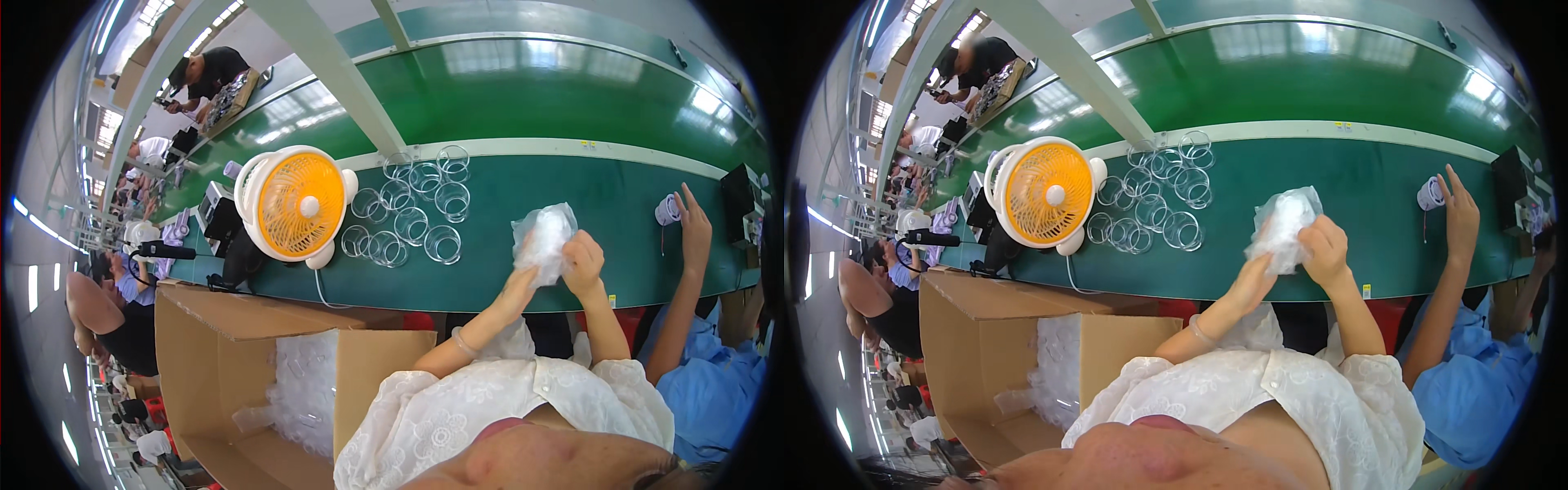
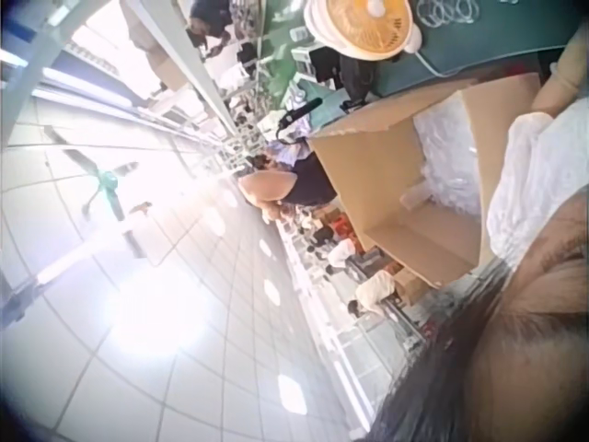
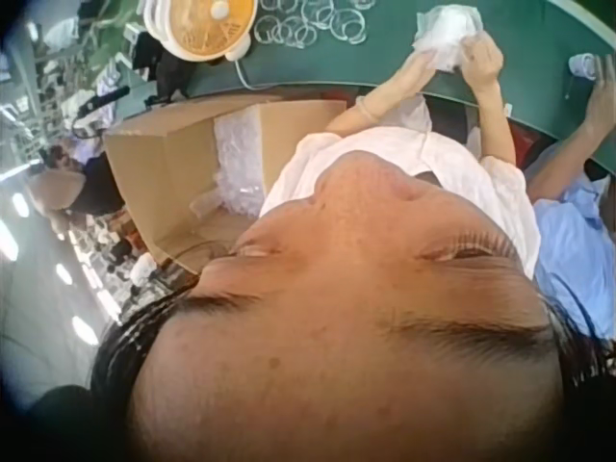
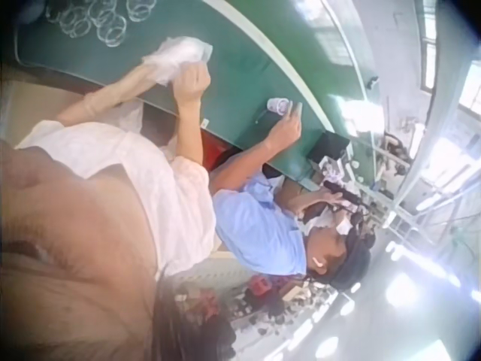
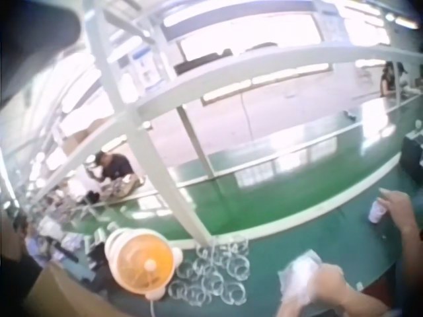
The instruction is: Assembling small electronic components into plastic containers and packaging them into bags.
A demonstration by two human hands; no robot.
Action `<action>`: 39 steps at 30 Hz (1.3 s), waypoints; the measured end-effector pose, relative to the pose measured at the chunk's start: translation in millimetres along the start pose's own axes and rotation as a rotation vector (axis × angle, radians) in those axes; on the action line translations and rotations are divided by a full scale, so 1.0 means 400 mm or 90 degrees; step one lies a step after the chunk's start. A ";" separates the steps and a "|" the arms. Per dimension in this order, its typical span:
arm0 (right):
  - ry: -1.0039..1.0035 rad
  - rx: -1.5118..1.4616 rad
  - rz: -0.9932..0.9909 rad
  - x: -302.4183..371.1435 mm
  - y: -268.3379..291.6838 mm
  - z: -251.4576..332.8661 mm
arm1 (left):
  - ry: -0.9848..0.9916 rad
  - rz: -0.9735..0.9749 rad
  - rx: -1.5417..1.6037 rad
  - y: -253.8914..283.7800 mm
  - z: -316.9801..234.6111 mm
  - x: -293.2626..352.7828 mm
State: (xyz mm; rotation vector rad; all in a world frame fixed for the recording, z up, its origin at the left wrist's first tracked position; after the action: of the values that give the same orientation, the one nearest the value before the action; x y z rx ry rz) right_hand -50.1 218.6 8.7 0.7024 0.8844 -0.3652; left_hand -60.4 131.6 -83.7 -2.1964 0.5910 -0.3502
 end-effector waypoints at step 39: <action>-0.625 0.117 -0.662 0.587 0.430 0.064 | -0.632 0.848 -0.656 -0.271 0.102 0.234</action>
State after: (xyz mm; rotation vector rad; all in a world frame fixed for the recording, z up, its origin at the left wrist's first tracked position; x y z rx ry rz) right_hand 200.6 322.8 -99.2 0.0944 0.1853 -1.5771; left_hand 68.9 169.7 -20.4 -1.8289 1.5855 1.9242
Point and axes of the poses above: each hand's wrist, its own x-axis away from the middle knuckle, its own y-axis out of the back of the hand, z = x × y, the point moved 7 cm from there along -x, towards the middle knuckle, and after that the axes turned 7 degrees about -y, right-handed, at the moved point
